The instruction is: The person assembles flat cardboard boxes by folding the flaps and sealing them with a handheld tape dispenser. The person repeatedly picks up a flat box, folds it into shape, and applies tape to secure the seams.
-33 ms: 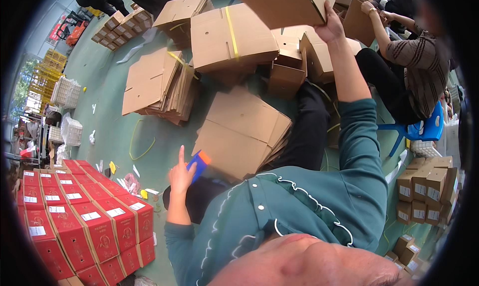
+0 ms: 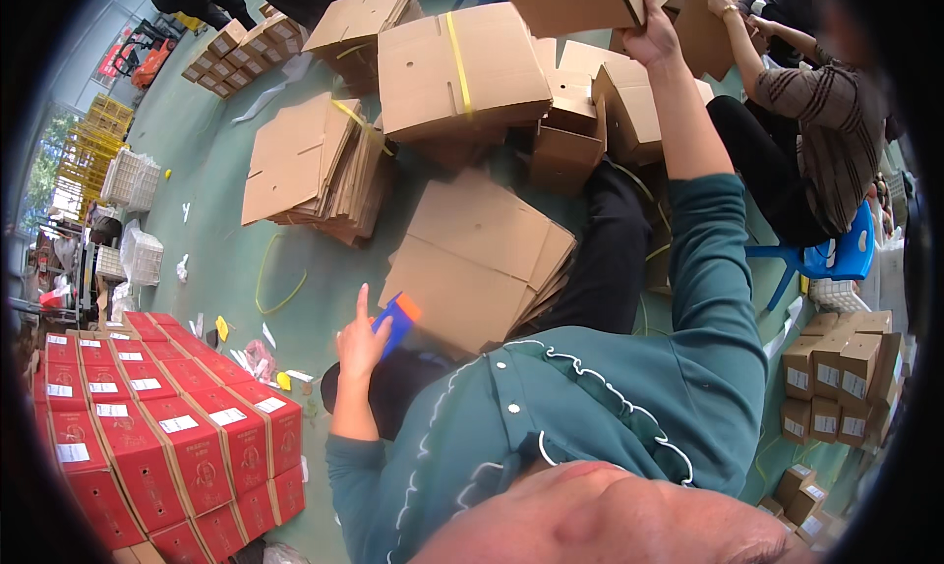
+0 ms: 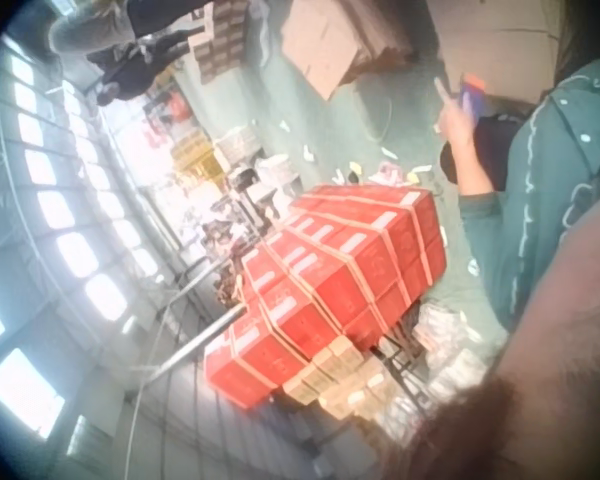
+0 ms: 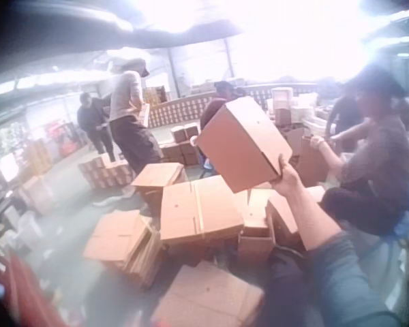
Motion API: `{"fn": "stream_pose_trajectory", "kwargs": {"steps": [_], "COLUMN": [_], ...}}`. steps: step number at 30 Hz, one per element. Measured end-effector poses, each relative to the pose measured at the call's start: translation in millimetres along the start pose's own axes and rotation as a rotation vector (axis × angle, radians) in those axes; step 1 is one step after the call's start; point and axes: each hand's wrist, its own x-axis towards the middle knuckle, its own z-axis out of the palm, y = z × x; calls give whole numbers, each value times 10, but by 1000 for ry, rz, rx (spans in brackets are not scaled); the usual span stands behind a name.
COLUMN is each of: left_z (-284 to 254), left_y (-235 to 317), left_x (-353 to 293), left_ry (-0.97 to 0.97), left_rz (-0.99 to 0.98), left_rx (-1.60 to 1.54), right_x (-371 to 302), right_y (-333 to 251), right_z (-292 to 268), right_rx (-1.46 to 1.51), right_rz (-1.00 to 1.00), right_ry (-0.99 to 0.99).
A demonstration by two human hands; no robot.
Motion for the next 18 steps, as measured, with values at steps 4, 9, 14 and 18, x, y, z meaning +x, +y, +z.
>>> {"fn": "stream_pose_trajectory", "kwargs": {"steps": [4, 9, 14, 18], "left_z": [228, 214, 499, 859], "left_y": [207, 148, 40, -127], "left_x": [136, -46, 133, 324], "left_ry": [-3, 28, 549, 317], "left_rz": [79, -116, -24, -198], "left_rx": [-153, -236, -223, -39], "right_x": [1165, 492, -1065, -2119], "right_y": [-546, 610, 2420, 3219], "right_z": [-500, -601, -1233, -1028], "right_rx": [-60, -526, -965, -1418], "right_rz": [-136, 176, 360, 219], "right_ry": [88, 416, -182, -620]}}
